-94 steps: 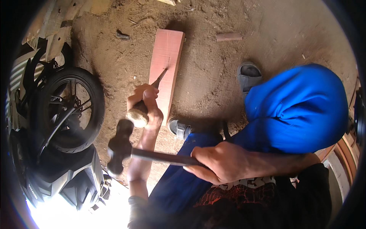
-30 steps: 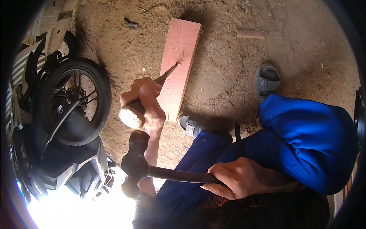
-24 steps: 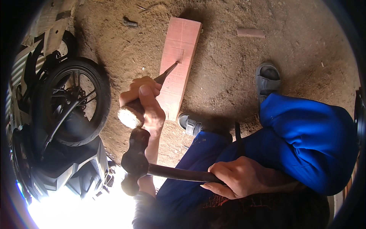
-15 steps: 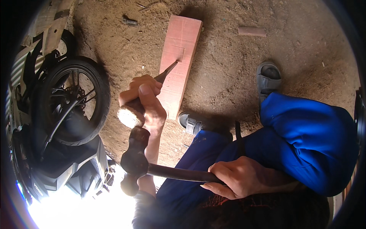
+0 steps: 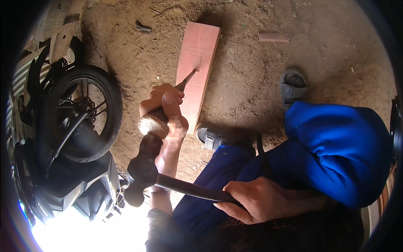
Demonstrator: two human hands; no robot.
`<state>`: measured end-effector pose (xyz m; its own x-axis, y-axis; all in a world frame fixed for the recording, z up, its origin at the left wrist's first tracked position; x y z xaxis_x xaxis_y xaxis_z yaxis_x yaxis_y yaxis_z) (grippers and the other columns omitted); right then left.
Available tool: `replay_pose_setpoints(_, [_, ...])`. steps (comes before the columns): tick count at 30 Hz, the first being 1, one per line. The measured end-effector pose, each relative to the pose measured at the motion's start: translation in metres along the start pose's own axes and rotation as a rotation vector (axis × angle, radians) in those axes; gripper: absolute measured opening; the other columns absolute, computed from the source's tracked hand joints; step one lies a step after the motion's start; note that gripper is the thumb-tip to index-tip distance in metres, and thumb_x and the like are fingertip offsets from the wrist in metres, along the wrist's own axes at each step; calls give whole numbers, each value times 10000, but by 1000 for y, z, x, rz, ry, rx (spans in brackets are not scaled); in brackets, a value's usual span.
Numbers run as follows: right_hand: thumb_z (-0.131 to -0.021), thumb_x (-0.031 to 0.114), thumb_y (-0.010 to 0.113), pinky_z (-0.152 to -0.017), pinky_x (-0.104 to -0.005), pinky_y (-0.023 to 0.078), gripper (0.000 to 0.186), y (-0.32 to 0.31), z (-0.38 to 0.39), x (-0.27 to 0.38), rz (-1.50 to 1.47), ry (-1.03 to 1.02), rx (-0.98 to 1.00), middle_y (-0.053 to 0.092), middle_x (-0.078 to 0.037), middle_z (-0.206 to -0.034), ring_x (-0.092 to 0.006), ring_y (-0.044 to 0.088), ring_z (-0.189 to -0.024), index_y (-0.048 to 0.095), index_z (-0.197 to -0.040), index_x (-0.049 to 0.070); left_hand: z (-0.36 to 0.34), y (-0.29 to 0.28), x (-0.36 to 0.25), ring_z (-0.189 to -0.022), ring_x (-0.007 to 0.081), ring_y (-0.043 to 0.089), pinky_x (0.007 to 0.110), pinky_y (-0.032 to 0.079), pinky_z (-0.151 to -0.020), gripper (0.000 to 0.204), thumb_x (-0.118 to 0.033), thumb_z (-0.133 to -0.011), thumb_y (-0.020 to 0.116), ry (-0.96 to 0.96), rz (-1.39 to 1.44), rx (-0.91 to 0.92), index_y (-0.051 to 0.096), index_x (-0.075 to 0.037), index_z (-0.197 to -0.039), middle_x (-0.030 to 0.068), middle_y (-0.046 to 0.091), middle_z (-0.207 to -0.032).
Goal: The person sits on the ground and uses a hammer and chisel to carve a rectangular groove into a pinkish wooden plank. They repeatedly position the chisel and strike it with the hammer to remove wood chips and deepen the cut.
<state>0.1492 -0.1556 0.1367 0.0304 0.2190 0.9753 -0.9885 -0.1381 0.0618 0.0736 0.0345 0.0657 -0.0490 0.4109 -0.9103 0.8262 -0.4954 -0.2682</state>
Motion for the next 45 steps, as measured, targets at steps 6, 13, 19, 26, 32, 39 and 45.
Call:
replay_pose_setpoints(6, [-874, 220, 716, -391, -331, 448, 251, 3, -4, 31, 84, -110, -1, 529, -87, -637, -221, 573, -455, 568, -848, 19, 4, -2, 4, -684, 177, 561, 372, 501, -683, 163, -110, -997, 519, 69, 15, -58, 373, -52, -954, 103, 556, -741])
replay_pose_setpoints(13, [-907, 252, 666, -350, -355, 403, 258, 10, -6, 11, 66, 22, -82, 445, -77, -583, -241, 521, -420, 527, -865, 38, 4, -2, 7, -650, 176, 561, 367, 492, -663, 153, -82, -980, 523, 101, -93, -65, 378, -45, -950, 107, 564, -721])
replay_pose_setpoints(19, [-856, 263, 735, -392, -318, 463, 291, 11, -4, 30, 174, -200, -65, 551, -72, -613, -209, 571, -436, 578, -843, 19, 6, -4, 5, -641, 172, 560, 338, 487, -633, 139, -49, -963, 524, 135, -25, -82, 388, -42, -938, 121, 574, -729])
replay_pose_setpoints(26, [-850, 238, 742, -390, -329, 454, 289, 11, -5, 24, 185, -194, -69, 528, -68, -607, -204, 579, -464, 553, -818, 22, 8, 0, 6, -667, 175, 558, 337, 488, -656, 144, -46, -961, 527, 123, 0, -57, 384, -54, -941, 124, 576, -759])
replay_pose_setpoints(32, [-863, 227, 727, -390, -346, 460, 274, 11, -5, 9, 118, -23, -36, 555, -87, -621, -237, 581, -452, 548, -819, 25, 9, -1, 4, -662, 174, 555, 335, 492, -638, 142, -50, -970, 516, 135, 2, -59, 374, -48, -963, 122, 571, -765])
replay_pose_setpoints(39, [-895, 247, 685, -359, -332, 417, 269, 8, -2, 23, 100, -148, -128, 468, -72, -576, -211, 520, -406, 535, -810, 40, 8, -1, 1, -657, 179, 560, 338, 490, -619, 148, -62, -979, 509, 124, -7, -47, 364, -39, -955, 122, 559, -749])
replay_pose_setpoints(45, [-871, 232, 717, -377, -343, 440, 241, 4, -6, 24, 132, -173, -90, 514, -64, -587, -229, 562, -428, 563, -829, 52, 10, -1, 8, -668, 184, 550, 348, 476, -638, 158, -94, -986, 513, 121, 17, -64, 374, -33, -939, 119, 553, -726])
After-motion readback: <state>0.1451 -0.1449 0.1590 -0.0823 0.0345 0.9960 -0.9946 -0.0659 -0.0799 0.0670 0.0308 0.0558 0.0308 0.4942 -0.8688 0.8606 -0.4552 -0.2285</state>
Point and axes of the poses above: each hand's wrist, its own z-axis away from the middle knuckle, its own y-axis out of the palm, x = y × z, the point moved 7 cm from there along -z, towards the middle knuckle
